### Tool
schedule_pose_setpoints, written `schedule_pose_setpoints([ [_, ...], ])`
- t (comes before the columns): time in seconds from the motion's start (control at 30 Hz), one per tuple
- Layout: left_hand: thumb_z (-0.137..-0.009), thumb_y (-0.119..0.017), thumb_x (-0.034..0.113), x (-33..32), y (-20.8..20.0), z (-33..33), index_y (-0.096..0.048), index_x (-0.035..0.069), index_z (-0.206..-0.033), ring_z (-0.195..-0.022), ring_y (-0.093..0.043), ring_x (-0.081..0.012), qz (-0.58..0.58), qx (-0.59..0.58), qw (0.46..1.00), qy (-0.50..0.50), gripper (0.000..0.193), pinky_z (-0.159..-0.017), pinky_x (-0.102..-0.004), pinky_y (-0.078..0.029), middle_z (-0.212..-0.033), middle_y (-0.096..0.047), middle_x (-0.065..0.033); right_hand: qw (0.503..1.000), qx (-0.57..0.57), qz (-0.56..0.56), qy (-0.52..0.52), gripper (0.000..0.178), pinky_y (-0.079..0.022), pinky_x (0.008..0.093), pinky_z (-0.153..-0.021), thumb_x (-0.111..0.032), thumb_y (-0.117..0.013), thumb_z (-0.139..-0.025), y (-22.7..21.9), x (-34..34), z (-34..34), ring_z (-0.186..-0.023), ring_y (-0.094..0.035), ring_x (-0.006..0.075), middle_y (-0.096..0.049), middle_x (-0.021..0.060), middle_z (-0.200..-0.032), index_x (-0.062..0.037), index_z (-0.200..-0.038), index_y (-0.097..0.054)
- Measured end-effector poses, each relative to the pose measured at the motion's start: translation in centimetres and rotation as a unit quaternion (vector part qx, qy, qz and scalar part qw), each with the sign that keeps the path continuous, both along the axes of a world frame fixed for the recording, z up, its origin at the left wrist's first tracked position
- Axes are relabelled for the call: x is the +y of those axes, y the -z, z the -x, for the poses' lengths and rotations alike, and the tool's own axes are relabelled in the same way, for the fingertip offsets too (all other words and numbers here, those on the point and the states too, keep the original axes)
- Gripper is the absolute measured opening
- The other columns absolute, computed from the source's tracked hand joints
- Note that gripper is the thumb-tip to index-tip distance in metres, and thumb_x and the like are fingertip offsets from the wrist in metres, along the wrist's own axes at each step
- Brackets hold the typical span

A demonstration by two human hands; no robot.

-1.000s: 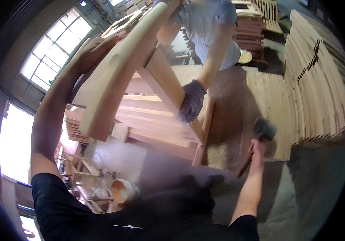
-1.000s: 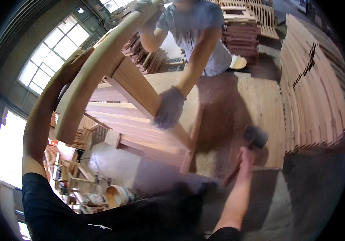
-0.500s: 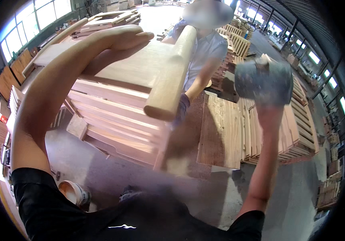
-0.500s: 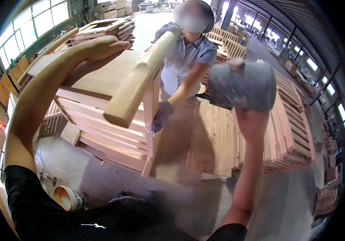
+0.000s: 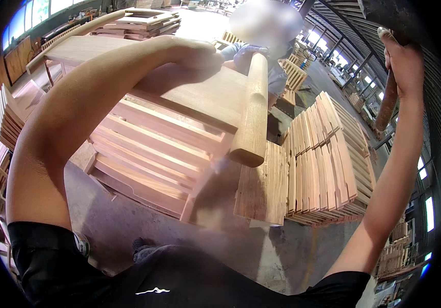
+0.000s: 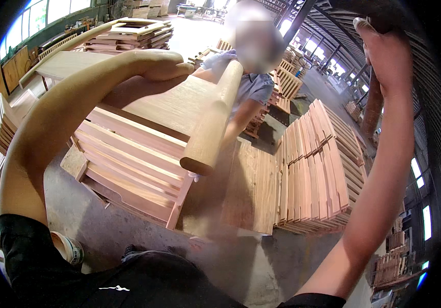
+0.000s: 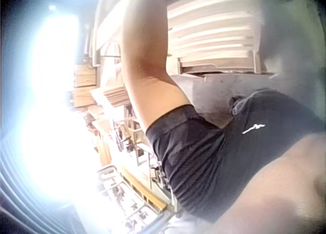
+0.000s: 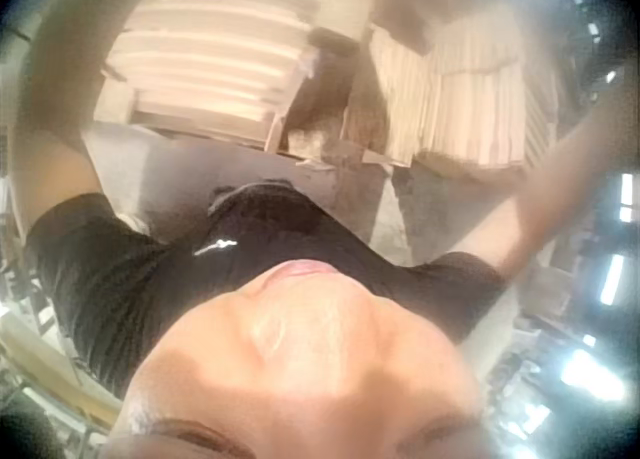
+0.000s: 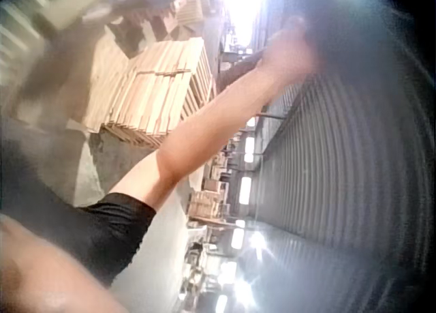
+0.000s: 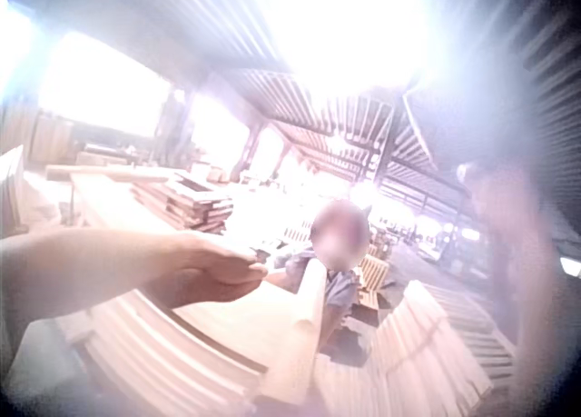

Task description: The person assembles a wooden chair by fitting the backrest slats into the frame and securing them with a rubber mallet. They repeatedly lift, align, and hammer the components into place on a workbench in a workshop.

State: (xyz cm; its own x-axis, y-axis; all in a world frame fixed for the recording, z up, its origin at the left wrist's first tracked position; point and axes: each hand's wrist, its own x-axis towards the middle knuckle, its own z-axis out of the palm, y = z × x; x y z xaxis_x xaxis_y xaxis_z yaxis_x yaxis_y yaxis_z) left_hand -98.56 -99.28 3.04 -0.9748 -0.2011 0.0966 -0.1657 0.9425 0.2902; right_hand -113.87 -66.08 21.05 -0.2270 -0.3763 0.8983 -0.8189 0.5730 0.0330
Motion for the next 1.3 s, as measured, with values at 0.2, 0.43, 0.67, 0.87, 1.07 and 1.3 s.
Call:
schedule_pose_setpoints([
  [0.2, -0.101, -0.038, 0.045, -2.1, 1.1, 1.9, -0.067, 0.001, -0.115, -0.107, -0.063, -0.0362, -0.005, -0.008, 1.0, -0.004, 0.055, -0.094, -0.0461, -0.043, -0.117, -0.068, -0.0232, 0.968, -0.021, -0.222, 0.118, 0.027, -0.053, 0.0446, -0.081, -0.021, -0.064, -0.084, 11.7, -5.8, 0.6, -0.088, -0.067, 0.0347, -0.07, 0.022, -0.092, 0.0028, -0.095, -0.071],
  [0.43, -0.102, -0.037, 0.045, -0.2, 1.2, 0.7, -0.065, -0.001, -0.123, -0.116, -0.061, -0.0371, -0.004, 0.018, 1.0, -0.02, 0.058, -0.1, -0.0457, -0.042, -0.122, -0.066, -0.0249, 0.946, 0.021, -0.299, 0.119, 0.023, -0.055, 0.0447, -0.081, -0.017, -0.065, -0.079, 9.6, -4.5, -2.4, -0.093, -0.068, 0.0374, -0.07, 0.0204, -0.098, 0.0002, -0.093, -0.07],
  [0.67, -0.103, -0.036, 0.047, -0.4, 1.4, 1.5, -0.066, -0.003, -0.121, -0.11, -0.062, -0.0374, -0.064, 0.01, 0.998, 0.007, 0.061, -0.098, -0.0466, -0.043, -0.119, -0.067, -0.0258, 0.991, -0.055, -0.07, 0.1, 0.034, -0.048, 0.0371, -0.066, -0.034, -0.07, -0.09, -1.9, -0.1, 0.0, -0.062, -0.06, 0.0172, -0.062, 0.006, -0.064, -0.0053, -0.073, -0.067],
  [0.87, -0.101, -0.037, 0.049, -1.0, 1.3, 1.1, -0.065, -0.005, -0.119, -0.108, -0.063, -0.0355, 0.107, -0.019, 0.994, 0.023, 0.063, -0.097, -0.0469, -0.043, -0.116, -0.068, -0.0259, 0.953, -0.075, -0.256, 0.144, 0.027, -0.052, 0.0431, -0.083, -0.021, -0.062, -0.083, 11.6, -7.7, -2.5, -0.085, -0.065, 0.0355, -0.066, 0.0239, -0.086, 0.0052, -0.085, -0.068],
  [1.07, -0.101, -0.038, 0.054, 1.2, -0.3, -0.3, -0.067, -0.004, -0.116, -0.105, -0.063, -0.0348, -0.014, -0.017, 1.0, -0.017, 0.067, -0.095, -0.0471, -0.044, -0.113, -0.068, -0.026, 0.914, -0.062, -0.376, 0.142, 0.027, -0.055, 0.046, -0.09, -0.013, -0.059, -0.08, 12.1, -7.8, -2.8, -0.096, -0.068, 0.0418, -0.069, 0.0297, -0.096, 0.0089, -0.091, -0.07],
  [1.3, -0.102, -0.038, 0.058, -0.8, 0.5, 1.1, -0.069, -0.004, -0.111, -0.095, -0.064, -0.034, 0.023, -0.009, 1.0, -0.003, 0.07, -0.088, -0.0459, -0.047, -0.103, -0.069, -0.0252, 0.905, -0.032, -0.401, 0.135, 0.027, -0.055, 0.0457, -0.088, -0.014, -0.057, -0.08, 13.1, -7.4, -2.0, -0.095, -0.068, 0.0411, -0.069, 0.029, -0.097, 0.0088, -0.089, -0.07],
])
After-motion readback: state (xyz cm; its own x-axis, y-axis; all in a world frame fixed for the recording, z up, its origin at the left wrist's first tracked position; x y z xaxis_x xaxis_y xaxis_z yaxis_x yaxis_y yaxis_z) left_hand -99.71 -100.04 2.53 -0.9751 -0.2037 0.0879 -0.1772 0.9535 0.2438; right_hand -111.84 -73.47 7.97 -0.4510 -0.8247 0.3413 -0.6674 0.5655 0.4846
